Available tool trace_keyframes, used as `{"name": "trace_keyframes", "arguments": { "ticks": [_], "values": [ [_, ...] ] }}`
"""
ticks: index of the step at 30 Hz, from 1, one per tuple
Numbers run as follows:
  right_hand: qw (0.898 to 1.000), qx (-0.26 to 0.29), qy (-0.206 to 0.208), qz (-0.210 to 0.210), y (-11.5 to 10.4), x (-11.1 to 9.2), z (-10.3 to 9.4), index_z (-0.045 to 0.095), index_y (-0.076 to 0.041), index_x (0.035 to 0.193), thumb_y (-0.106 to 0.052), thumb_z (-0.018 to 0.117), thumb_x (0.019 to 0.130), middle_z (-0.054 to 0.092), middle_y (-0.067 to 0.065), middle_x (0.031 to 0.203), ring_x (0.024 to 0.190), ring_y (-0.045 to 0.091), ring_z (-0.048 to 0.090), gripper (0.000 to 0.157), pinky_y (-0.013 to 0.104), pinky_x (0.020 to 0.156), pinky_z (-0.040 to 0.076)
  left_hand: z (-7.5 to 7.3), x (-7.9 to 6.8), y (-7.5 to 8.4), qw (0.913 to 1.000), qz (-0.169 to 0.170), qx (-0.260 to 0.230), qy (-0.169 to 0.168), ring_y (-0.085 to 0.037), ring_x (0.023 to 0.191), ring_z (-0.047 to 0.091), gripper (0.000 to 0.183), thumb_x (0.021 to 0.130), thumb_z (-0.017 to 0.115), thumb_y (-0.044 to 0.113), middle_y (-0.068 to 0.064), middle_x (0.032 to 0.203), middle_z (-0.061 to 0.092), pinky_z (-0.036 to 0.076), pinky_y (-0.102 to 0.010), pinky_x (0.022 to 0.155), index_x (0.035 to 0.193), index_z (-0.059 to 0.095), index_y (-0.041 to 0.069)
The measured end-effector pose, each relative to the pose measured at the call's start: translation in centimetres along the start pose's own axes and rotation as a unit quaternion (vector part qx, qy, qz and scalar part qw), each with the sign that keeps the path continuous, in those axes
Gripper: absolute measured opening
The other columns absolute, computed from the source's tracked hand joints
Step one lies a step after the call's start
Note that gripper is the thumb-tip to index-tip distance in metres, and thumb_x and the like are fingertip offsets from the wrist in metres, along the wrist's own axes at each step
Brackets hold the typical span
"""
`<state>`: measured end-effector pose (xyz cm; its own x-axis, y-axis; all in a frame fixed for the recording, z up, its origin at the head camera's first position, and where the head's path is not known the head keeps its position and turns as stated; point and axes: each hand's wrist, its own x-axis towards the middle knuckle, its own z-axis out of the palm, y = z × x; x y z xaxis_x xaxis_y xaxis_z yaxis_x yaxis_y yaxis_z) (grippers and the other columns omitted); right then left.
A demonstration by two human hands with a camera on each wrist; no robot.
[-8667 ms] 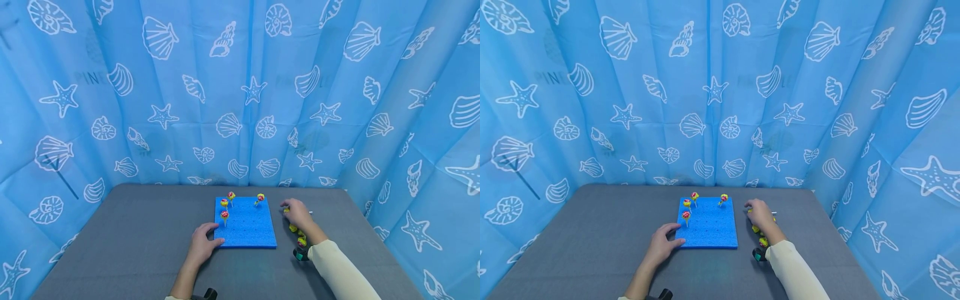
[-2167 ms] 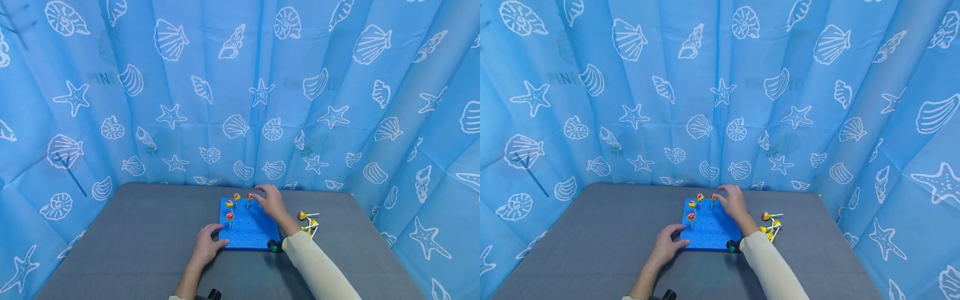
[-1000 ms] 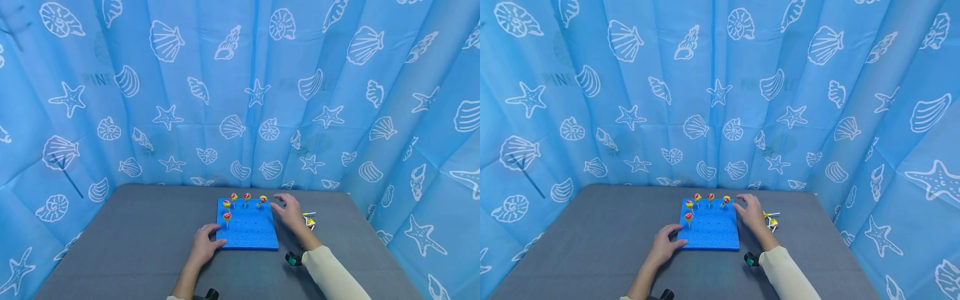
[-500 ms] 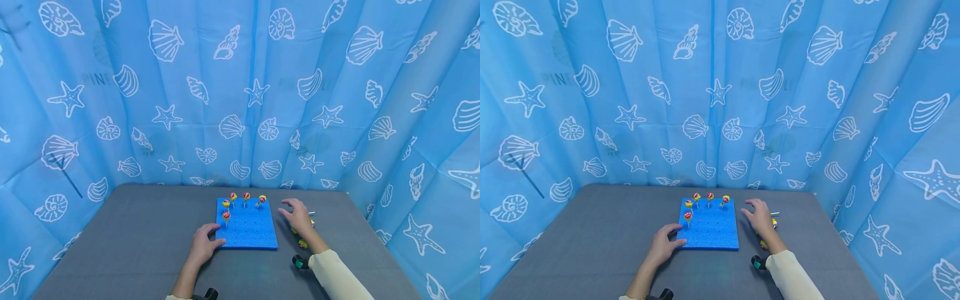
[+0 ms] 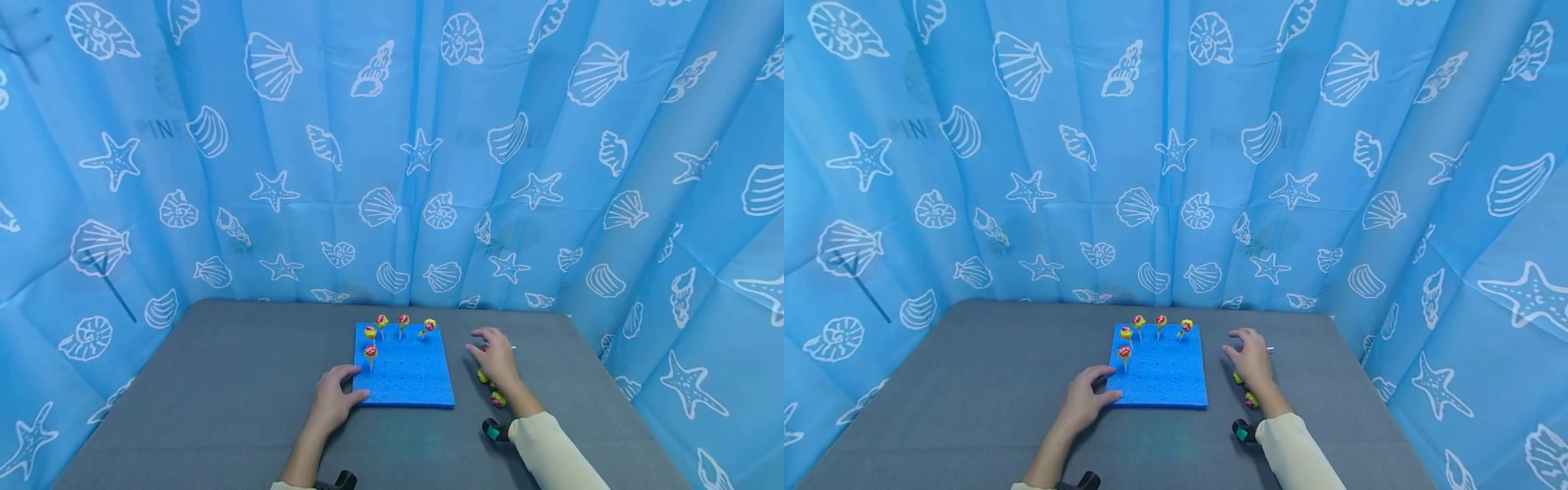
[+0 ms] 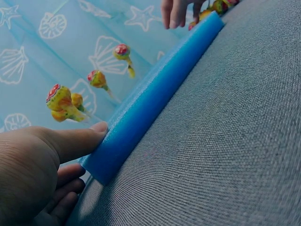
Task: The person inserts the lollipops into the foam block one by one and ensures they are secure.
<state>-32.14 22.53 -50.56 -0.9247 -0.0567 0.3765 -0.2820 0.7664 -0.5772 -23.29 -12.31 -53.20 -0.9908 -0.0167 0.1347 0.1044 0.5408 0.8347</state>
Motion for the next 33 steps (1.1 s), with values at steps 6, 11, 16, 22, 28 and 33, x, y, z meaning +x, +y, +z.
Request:
{"name": "trace_keyframes", "arguments": {
  "ticks": [6, 11, 16, 22, 28, 33],
  "values": [
    [0.999, -0.009, -0.013, 0.04, 0.7, -0.2, -0.1, 0.065, 0.001, 0.116, -0.016, 0.071, 0.09, 0.056, 0.022, 0.125, 0.114, 0.039, 0.052, 0.032, 0.057, 0.094, 0.043, 0.0, 0.0, 0.1, 1.0, 0.006, -0.001, 0.004, -0.039, 0.126, 0.046, 0.043, 0.085, 0.077, 0.026, -0.015, 0.134, 0.054, 0.038, -0.06, 0.1, 0.124, 0.065, 0.014],
    [0.997, -0.026, -0.03, 0.074, 1.0, -0.1, -0.1, 0.064, -0.001, 0.119, -0.017, 0.071, 0.091, 0.054, 0.021, 0.128, 0.117, 0.04, 0.05, 0.033, 0.057, 0.096, 0.042, 0.0, 0.0, 0.1, 1.0, 0.001, -0.005, 0.001, -0.038, 0.127, 0.045, 0.043, 0.085, 0.077, 0.026, -0.014, 0.135, 0.054, 0.037, -0.059, 0.101, 0.124, 0.064, 0.015],
    [0.994, -0.042, -0.047, 0.087, 1.1, 0.2, -0.2, 0.064, -0.002, 0.12, -0.016, 0.071, 0.09, 0.054, 0.02, 0.128, 0.12, 0.041, 0.048, 0.034, 0.058, 0.097, 0.04, 0.0, 0.1, 0.0, 1.0, 0.002, -0.006, -0.003, -0.039, 0.127, 0.045, 0.043, 0.085, 0.077, 0.027, -0.014, 0.135, 0.054, 0.037, -0.059, 0.101, 0.125, 0.064, 0.015],
    [0.991, -0.076, -0.069, 0.086, 1.1, 0.6, -0.4, 0.066, -0.002, 0.116, -0.014, 0.073, 0.088, 0.056, 0.021, 0.123, 0.116, 0.041, 0.05, 0.031, 0.059, 0.093, 0.042, 0.1, 0.0, 0.1, 1.0, 0.002, 0.003, 0.003, -0.039, 0.127, 0.045, 0.043, 0.084, 0.078, 0.025, -0.015, 0.134, 0.055, 0.037, -0.06, 0.101, 0.124, 0.065, 0.014],
    [0.987, -0.095, -0.094, 0.087, 1.2, 1.0, -0.4, 0.068, -0.003, 0.113, -0.008, 0.072, 0.087, 0.059, 0.02, 0.118, 0.111, 0.041, 0.053, 0.026, 0.057, 0.09, 0.044, 0.1, 0.0, 0.2, 0.9999, 0.004, 0.012, 0.007, -0.04, 0.126, 0.045, 0.043, 0.084, 0.078, 0.024, -0.015, 0.133, 0.055, 0.037, -0.06, 0.1, 0.123, 0.065, 0.013],
    [0.985, -0.104, -0.108, 0.091, 1.2, 1.3, -0.3, 0.068, -0.002, 0.112, -0.002, 0.069, 0.088, 0.062, 0.021, 0.116, 0.109, 0.04, 0.054, 0.024, 0.056, 0.09, 0.045, 0.1, 0.0, 0.3, 0.9999, 0.0, 0.009, 0.005, -0.039, 0.127, 0.045, 0.043, 0.085, 0.077, 0.025, -0.014, 0.134, 0.055, 0.037, -0.059, 0.101, 0.124, 0.065, 0.014]
  ]
}}
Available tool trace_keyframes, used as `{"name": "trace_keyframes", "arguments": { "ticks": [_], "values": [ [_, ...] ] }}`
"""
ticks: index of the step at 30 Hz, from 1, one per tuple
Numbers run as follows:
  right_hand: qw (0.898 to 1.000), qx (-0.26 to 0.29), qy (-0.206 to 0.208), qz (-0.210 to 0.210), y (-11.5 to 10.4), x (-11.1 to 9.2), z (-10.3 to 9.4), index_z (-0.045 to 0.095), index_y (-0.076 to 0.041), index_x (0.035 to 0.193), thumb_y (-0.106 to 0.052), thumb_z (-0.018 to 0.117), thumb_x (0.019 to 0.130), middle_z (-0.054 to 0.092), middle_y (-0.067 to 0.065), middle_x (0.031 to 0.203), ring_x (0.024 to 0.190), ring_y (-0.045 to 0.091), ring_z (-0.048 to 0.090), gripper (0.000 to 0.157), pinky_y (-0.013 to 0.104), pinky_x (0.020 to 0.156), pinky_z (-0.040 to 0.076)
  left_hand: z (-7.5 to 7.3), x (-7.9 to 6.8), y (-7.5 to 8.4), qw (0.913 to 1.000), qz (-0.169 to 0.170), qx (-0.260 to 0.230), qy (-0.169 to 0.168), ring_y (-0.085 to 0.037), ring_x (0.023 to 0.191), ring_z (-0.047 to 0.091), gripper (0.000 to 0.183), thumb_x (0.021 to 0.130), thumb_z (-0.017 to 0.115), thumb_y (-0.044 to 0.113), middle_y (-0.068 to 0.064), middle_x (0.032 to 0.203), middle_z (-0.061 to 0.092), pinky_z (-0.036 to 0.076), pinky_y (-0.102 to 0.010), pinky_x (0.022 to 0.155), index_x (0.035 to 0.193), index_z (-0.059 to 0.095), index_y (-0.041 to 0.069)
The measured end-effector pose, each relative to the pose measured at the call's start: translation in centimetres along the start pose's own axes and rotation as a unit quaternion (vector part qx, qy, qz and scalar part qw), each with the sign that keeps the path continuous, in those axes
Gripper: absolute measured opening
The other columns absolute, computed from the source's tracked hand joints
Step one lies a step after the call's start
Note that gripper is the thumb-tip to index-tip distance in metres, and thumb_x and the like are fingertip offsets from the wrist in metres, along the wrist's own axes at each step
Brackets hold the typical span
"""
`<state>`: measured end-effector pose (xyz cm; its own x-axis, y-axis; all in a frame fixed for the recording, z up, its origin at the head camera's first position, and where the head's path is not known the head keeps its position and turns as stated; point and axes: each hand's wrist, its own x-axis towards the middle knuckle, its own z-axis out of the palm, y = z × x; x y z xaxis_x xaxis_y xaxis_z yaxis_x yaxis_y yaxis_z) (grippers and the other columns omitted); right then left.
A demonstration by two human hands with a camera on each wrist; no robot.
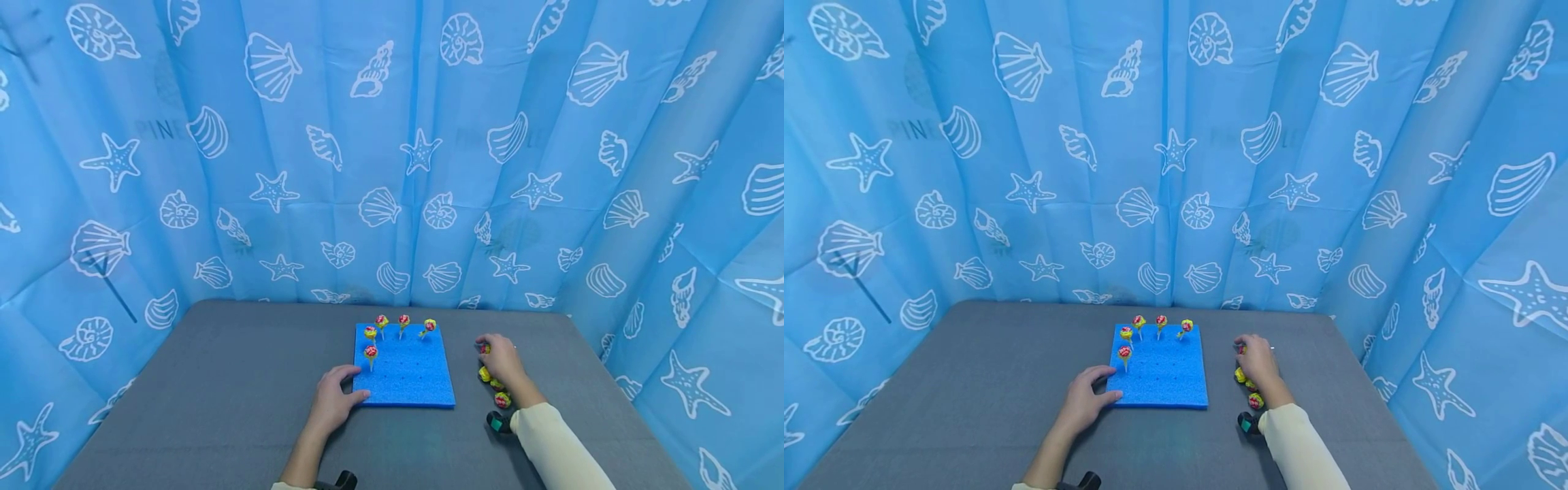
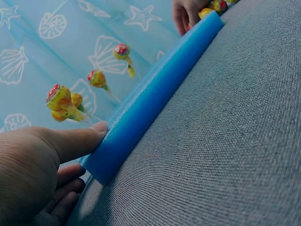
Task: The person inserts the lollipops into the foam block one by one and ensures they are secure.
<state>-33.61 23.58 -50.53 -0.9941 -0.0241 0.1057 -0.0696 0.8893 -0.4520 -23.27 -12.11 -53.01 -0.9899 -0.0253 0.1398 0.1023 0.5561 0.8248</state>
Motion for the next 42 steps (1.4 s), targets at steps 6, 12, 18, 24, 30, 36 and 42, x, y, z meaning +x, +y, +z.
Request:
{"name": "trace_keyframes", "arguments": {
  "ticks": [6, 12, 18, 24, 30, 36, 42],
  "values": [
    [1.0, 0.003, -0.003, -0.004, -0.1, 0.0, -0.1, 0.068, -0.002, 0.11, 0.002, 0.067, 0.088, 0.063, 0.02, 0.113, 0.106, 0.038, 0.056, 0.023, 0.055, 0.089, 0.047, 0.0, 0.1, -0.1, 1.0, 0.003, -0.003, -0.003, -0.039, 0.127, 0.045, 0.043, 0.085, 0.077, 0.026, -0.014, 0.134, 0.055, 0.037, -0.059, 0.101, 0.124, 0.065, 0.014],
    [1.0, 0.019, -0.007, -0.009, -0.2, -0.1, -0.1, 0.069, -0.002, 0.11, 0.001, 0.068, 0.088, 0.064, 0.018, 0.111, 0.104, 0.036, 0.058, 0.022, 0.054, 0.088, 0.048, 0.1, 0.0, -0.2, 0.9999, 0.013, -0.003, 0.0, -0.039, 0.126, 0.046, 0.043, 0.085, 0.077, 0.025, -0.015, 0.133, 0.055, 0.037, -0.059, 0.101, 0.124, 0.065, 0.012],
    [0.999, 0.032, 0.001, -0.025, -0.2, -0.2, 0.2, 0.068, 0.001, 0.111, -0.004, 0.069, 0.089, 0.065, 0.017, 0.109, 0.104, 0.036, 0.059, 0.023, 0.053, 0.088, 0.048, 0.1, 0.0, -0.3, 0.9999, 0.013, -0.005, -0.001, -0.039, 0.126, 0.045, 0.043, 0.085, 0.077, 0.025, -0.015, 0.133, 0.055, 0.037, -0.059, 0.1, 0.124, 0.065, 0.012],
    [0.998, 0.037, 0.014, -0.038, -0.9, -0.3, 0.2, 0.068, 0.001, 0.113, -0.007, 0.069, 0.09, 0.065, 0.018, 0.111, 0.104, 0.035, 0.059, 0.024, 0.053, 0.088, 0.048, 0.1, -0.1, -0.3, 0.9998, 0.017, -0.008, 0.0, -0.039, 0.125, 0.046, 0.043, 0.085, 0.077, 0.025, -0.015, 0.133, 0.055, 0.038, -0.059, 0.1, 0.124, 0.065, 0.012],
    [0.997, 0.048, 0.035, -0.04, -1.7, -0.2, 0.1, 0.068, 0.0, 0.114, -0.01, 0.069, 0.091, 0.065, 0.018, 0.113, 0.108, 0.037, 0.058, 0.026, 0.054, 0.091, 0.045, 0.0, -0.1, -0.3, 0.9998, 0.016, -0.008, -0.001, -0.039, 0.126, 0.046, 0.043, 0.085, 0.077, 0.027, -0.015, 0.133, 0.055, 0.038, -0.059, 0.1, 0.124, 0.065, 0.013],
    [0.994, 0.068, 0.058, -0.06, -2.7, -0.3, -0.1, 0.068, 0.002, 0.113, -0.009, 0.07, 0.09, 0.064, 0.017, 0.107, 0.099, 0.034, 0.059, 0.025, 0.051, 0.087, 0.048, 0.1, -0.1, -0.4, 0.9999, 0.01, -0.005, 0.001, -0.039, 0.127, 0.045, 0.044, 0.085, 0.077, 0.027, -0.015, 0.134, 0.054, 0.037, -0.059, 0.101, 0.124, 0.065, 0.013],
    [0.991, 0.067, 0.088, -0.072, -3.6, -0.5, -0.2, 0.07, 0.0, 0.111, -0.01, 0.071, 0.089, 0.063, 0.016, 0.105, 0.095, 0.032, 0.058, 0.023, 0.049, 0.084, 0.048, 0.1, -0.1, -0.3, 0.9999, 0.01, -0.005, 0.0, -0.038, 0.127, 0.045, 0.044, 0.085, 0.077, 0.026, -0.014, 0.134, 0.054, 0.038, -0.059, 0.101, 0.125, 0.064, 0.013]
  ]
}}
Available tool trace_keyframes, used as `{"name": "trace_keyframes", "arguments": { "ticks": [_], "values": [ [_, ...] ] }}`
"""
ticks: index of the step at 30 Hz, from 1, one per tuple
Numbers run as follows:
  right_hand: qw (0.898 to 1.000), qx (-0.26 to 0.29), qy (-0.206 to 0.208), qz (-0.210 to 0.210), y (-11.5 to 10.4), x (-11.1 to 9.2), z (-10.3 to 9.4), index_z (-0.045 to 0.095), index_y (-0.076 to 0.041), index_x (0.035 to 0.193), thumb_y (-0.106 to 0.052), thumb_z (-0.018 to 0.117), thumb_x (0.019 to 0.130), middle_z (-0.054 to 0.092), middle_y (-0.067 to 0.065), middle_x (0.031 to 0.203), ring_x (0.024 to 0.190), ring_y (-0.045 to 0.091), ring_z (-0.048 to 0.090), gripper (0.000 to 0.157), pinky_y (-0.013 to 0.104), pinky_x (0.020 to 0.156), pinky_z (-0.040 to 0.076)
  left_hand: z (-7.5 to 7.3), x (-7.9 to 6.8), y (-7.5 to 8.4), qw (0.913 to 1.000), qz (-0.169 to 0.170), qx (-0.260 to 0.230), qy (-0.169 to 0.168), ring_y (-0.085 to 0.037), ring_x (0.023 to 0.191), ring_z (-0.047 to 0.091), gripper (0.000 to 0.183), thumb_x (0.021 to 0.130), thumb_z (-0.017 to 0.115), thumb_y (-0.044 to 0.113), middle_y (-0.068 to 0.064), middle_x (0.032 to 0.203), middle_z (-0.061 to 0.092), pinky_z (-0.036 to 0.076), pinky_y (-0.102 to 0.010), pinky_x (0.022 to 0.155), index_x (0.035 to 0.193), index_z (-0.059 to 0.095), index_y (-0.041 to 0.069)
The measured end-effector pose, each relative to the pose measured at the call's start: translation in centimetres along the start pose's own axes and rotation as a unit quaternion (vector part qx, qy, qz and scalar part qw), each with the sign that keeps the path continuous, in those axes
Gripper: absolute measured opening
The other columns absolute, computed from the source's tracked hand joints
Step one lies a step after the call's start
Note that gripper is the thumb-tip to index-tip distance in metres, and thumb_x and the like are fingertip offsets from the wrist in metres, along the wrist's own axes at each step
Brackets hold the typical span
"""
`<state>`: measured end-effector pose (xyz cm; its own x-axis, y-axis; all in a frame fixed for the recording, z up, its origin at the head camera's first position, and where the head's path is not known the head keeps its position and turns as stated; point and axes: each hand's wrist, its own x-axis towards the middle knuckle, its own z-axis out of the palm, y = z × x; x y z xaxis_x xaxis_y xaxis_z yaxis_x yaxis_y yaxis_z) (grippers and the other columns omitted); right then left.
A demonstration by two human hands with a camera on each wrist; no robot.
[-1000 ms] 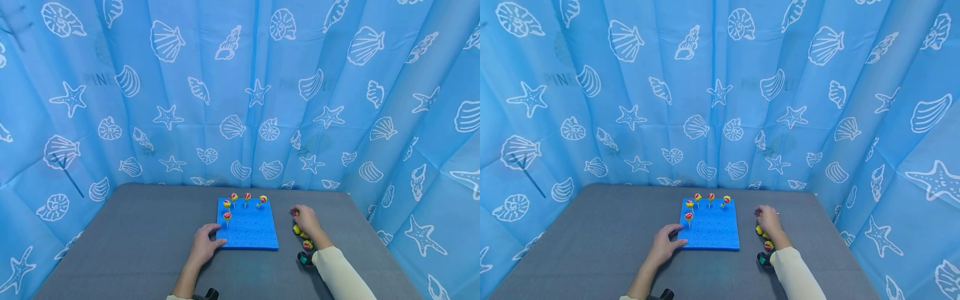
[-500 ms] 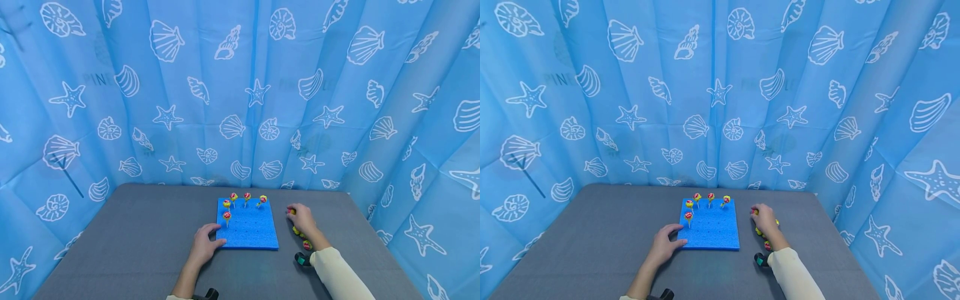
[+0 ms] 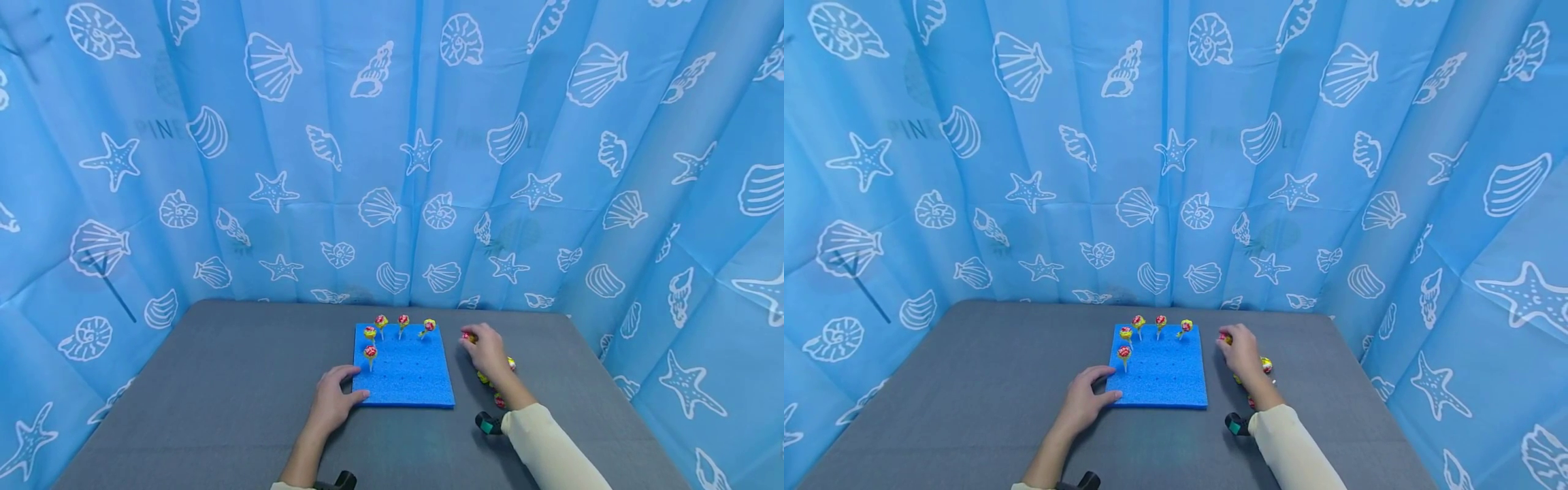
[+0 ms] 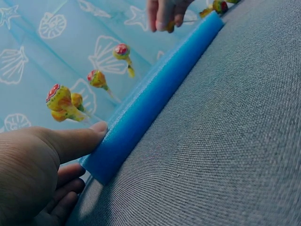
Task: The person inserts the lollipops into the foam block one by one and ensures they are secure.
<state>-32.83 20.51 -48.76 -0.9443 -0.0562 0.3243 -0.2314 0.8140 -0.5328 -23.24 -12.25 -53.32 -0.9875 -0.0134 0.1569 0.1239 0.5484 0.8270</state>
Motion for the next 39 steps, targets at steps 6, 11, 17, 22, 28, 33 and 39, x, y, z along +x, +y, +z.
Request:
{"name": "trace_keyframes", "arguments": {
  "ticks": [6, 11, 17, 22, 28, 33, 39],
  "values": [
    [1.0, 0.016, 0.018, -0.007, -0.9, -0.1, 0.2, 0.07, -0.001, 0.109, -0.012, 0.072, 0.089, 0.061, 0.014, 0.103, 0.091, 0.029, 0.057, 0.023, 0.046, 0.08, 0.049, 0.0, -0.1, 0.1, 1.0, 0.0, 0.005, 0.003, -0.038, 0.126, 0.046, 0.043, 0.085, 0.077, 0.026, -0.014, 0.133, 0.055, 0.038, -0.059, 0.1, 0.124, 0.065, 0.014],
    [0.999, 0.045, 0.026, -0.001, -1.7, -0.3, 0.2, 0.07, -0.001, 0.109, -0.013, 0.073, 0.088, 0.06, 0.012, 0.1, 0.09, 0.027, 0.057, 0.024, 0.044, 0.078, 0.05, 0.1, 0.0, 0.1, 1.0, -0.002, 0.006, 0.005, -0.039, 0.126, 0.046, 0.042, 0.085, 0.077, 0.026, -0.014, 0.133, 0.055, 0.038, -0.059, 0.1, 0.123, 0.065, 0.014],
    [0.994, 0.1, 0.039, -0.012, -2.7, -0.7, 0.1, 0.069, 0.001, 0.108, -0.011, 0.073, 0.089, 0.058, 0.011, 0.097, 0.087, 0.026, 0.062, 0.023, 0.037, 0.071, 0.055, 0.1, 0.0, 0.1, 1.0, -0.004, 0.004, 0.002, -0.038, 0.127, 0.046, 0.042, 0.085, 0.077, 0.026, -0.014, 0.134, 0.055, 0.038, -0.059, 0.101, 0.124, 0.065, 0.014],
    [0.989, 0.143, 0.045, -0.017, -3.7, -1.0, 0.5, 0.068, 0.0, 0.108, -0.01, 0.07, 0.09, 0.056, 0.01, 0.097, 0.083, 0.024, 0.064, 0.02, 0.025, 0.061, 0.054, 0.0, 0.0, 0.2, 1.0, -0.007, -0.005, 0.001, -0.038, 0.127, 0.045, 0.042, 0.085, 0.077, 0.027, -0.014, 0.135, 0.054, 0.037, -0.059, 0.101, 0.124, 0.065, 0.015],
    [0.987, 0.148, 0.05, -0.038, -4.8, -1.2, 1.0, 0.069, -0.002, 0.107, -0.01, 0.069, 0.092, 0.055, 0.008, 0.097, 0.087, 0.023, 0.059, 0.017, 0.028, 0.067, 0.053, 0.0, 0.0, 0.1, 1.0, -0.003, -0.001, 0.0, -0.038, 0.127, 0.045, 0.042, 0.085, 0.077, 0.026, -0.014, 0.134, 0.055, 0.037, -0.059, 0.101, 0.124, 0.065, 0.014],
    [0.982, 0.153, 0.073, -0.079, -5.2, -1.2, 1.6, 0.069, 0.001, 0.104, -0.007, 0.07, 0.09, 0.056, 0.01, 0.095, 0.088, 0.027, 0.057, 0.017, 0.046, 0.075, 0.051, 0.0, 0.1, 0.2, 1.0, -0.005, -0.006, -0.001, -0.038, 0.127, 0.045, 0.042, 0.085, 0.077, 0.026, -0.014, 0.134, 0.055, 0.037, -0.059, 0.101, 0.124, 0.065, 0.014],
    [0.983, 0.151, 0.068, -0.083, -5.8, -1.3, 2.2, 0.07, -0.004, 0.105, -0.009, 0.07, 0.09, 0.057, 0.007, 0.096, 0.088, 0.024, 0.056, 0.016, 0.046, 0.077, 0.052, -0.1, 0.0, 0.2, 1.0, -0.004, -0.004, -0.003, -0.038, 0.127, 0.045, 0.042, 0.085, 0.077, 0.027, -0.014, 0.134, 0.055, 0.037, -0.059, 0.101, 0.124, 0.065, 0.014]
  ]
}}
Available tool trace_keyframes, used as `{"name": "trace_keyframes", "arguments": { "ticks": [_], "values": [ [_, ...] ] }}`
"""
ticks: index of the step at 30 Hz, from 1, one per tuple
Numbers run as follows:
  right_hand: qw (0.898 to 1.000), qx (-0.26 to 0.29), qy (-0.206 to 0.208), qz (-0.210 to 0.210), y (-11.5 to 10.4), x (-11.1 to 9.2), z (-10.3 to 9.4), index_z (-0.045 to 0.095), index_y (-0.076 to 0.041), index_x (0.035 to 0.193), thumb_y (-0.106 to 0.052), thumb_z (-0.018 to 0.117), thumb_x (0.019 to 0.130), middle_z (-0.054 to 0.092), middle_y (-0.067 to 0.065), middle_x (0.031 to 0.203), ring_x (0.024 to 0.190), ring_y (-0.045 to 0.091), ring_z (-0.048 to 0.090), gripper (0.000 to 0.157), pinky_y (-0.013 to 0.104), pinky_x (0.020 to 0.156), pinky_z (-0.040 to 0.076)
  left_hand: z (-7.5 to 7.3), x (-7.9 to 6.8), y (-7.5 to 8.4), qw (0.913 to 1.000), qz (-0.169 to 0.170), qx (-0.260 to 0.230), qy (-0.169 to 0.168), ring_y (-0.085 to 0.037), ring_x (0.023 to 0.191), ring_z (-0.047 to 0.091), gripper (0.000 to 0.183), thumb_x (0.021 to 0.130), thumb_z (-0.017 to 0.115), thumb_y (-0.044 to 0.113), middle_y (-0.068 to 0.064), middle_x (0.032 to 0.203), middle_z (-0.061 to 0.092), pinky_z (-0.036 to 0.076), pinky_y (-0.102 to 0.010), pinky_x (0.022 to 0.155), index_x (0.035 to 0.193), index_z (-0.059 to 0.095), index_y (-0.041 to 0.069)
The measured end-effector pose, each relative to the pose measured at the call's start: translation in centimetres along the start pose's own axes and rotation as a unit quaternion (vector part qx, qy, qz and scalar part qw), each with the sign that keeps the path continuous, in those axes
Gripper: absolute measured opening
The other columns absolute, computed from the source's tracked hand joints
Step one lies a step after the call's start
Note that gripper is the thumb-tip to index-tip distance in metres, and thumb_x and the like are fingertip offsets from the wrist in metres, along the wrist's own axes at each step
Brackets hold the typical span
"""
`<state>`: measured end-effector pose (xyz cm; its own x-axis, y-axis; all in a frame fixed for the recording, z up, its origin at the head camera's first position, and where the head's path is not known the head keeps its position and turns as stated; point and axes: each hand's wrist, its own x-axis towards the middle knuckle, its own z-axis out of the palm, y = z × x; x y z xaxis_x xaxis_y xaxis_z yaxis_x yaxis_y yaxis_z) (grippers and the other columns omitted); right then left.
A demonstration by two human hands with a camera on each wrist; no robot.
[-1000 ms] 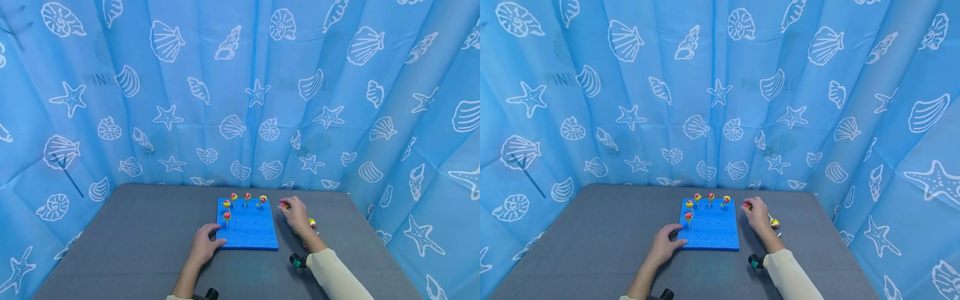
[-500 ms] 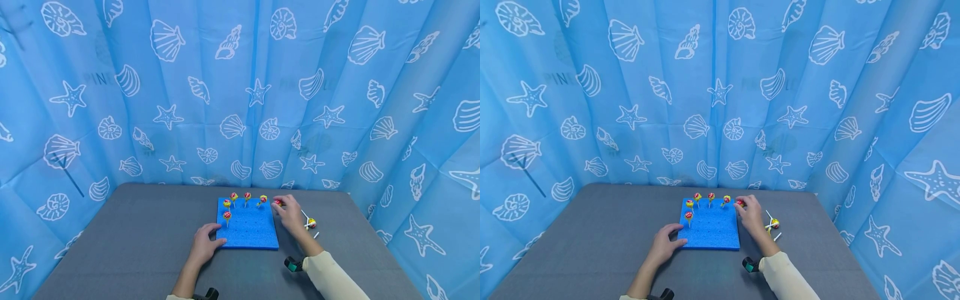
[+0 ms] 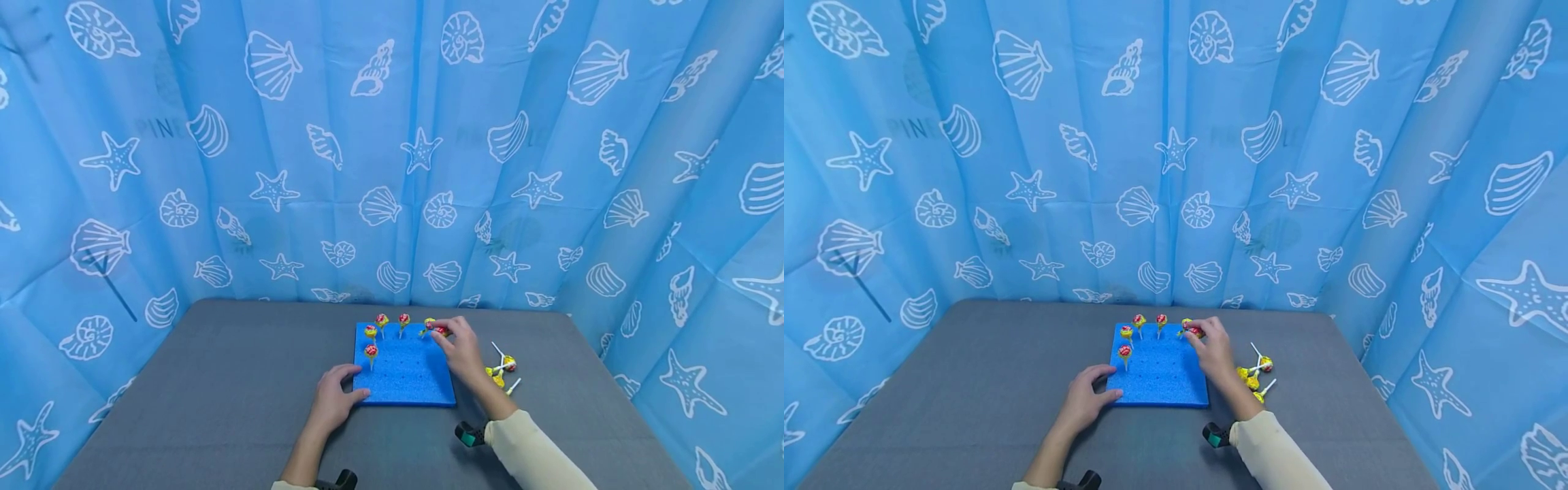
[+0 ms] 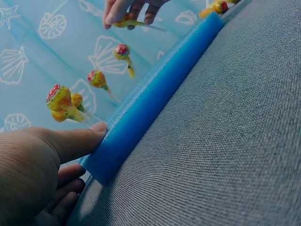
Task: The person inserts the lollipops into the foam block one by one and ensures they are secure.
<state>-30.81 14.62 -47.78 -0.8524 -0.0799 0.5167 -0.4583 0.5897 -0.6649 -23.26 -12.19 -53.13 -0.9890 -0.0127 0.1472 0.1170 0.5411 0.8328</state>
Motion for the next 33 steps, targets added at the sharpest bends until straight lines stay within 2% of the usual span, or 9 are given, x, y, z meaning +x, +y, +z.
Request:
{"name": "trace_keyframes", "arguments": {
  "ticks": [7, 18, 21, 27, 33],
  "values": [
    [1.0, 0.002, -0.013, 0.006, -1.3, -0.1, 0.6, 0.07, -0.007, 0.106, -0.013, 0.07, 0.091, 0.058, 0.004, 0.098, 0.089, 0.023, 0.057, 0.017, 0.031, 0.073, 0.051, -0.1, -0.1, 0.1, 1.0, -0.001, -0.002, -0.003, -0.038, 0.128, 0.045, 0.042, 0.086, 0.076, 0.028, -0.014, 0.135, 0.054, 0.037, -0.059, 0.101, 0.125, 0.064, 0.015],
    [1.0, 0.0, -0.017, -0.007, -2.5, 0.2, 2.2, 0.071, -0.01, 0.106, -0.015, 0.071, 0.09, 0.063, 0.003, 0.1, 0.087, 0.02, 0.058, 0.017, 0.027, 0.07, 0.053, 0.1, -0.1, 0.1, 1.0, -0.005, 0.002, 0.003, -0.038, 0.126, 0.046, 0.043, 0.085, 0.077, 0.028, -0.014, 0.134, 0.054, 0.038, -0.059, 0.1, 0.124, 0.065, 0.015],
    [1.0, 0.01, -0.017, -0.002, -2.9, 0.2, 2.7, 0.071, -0.01, 0.105, -0.015, 0.072, 0.089, 0.063, 0.003, 0.099, 0.086, 0.02, 0.059, 0.017, 0.028, 0.072, 0.054, 0.0, -0.1, 0.0, 1.0, -0.005, 0.003, 0.004, -0.038, 0.126, 0.046, 0.043, 0.085, 0.077, 0.028, -0.014, 0.134, 0.055, 0.038, -0.059, 0.1, 0.124, 0.065, 0.015],
    [0.999, 0.032, -0.016, 0.01, -3.2, 0.4, 3.8, 0.071, -0.007, 0.105, -0.014, 0.072, 0.089, 0.064, 0.005, 0.102, 0.092, 0.026, 0.061, 0.017, 0.037, 0.077, 0.056, 0.0, -0.1, 0.0, 1.0, -0.007, 0.005, 0.003, -0.038, 0.126, 0.046, 0.043, 0.085, 0.077, 0.028, -0.014, 0.134, 0.054, 0.038, -0.059, 0.1, 0.124, 0.065, 0.014],
    [0.999, 0.044, -0.01, 0.0, -3.3, 0.7, 4.4, 0.071, -0.005, 0.105, -0.016, 0.072, 0.089, 0.064, 0.005, 0.1, 0.089, 0.023, 0.062, 0.02, 0.037, 0.077, 0.056, 0.1, -0.2, 0.2, 0.9999, -0.009, 0.004, 0.004, -0.038, 0.126, 0.046, 0.044, 0.085, 0.077, 0.028, -0.014, 0.135, 0.054, 0.038, -0.059, 0.1, 0.124, 0.065, 0.014]
  ]
}}
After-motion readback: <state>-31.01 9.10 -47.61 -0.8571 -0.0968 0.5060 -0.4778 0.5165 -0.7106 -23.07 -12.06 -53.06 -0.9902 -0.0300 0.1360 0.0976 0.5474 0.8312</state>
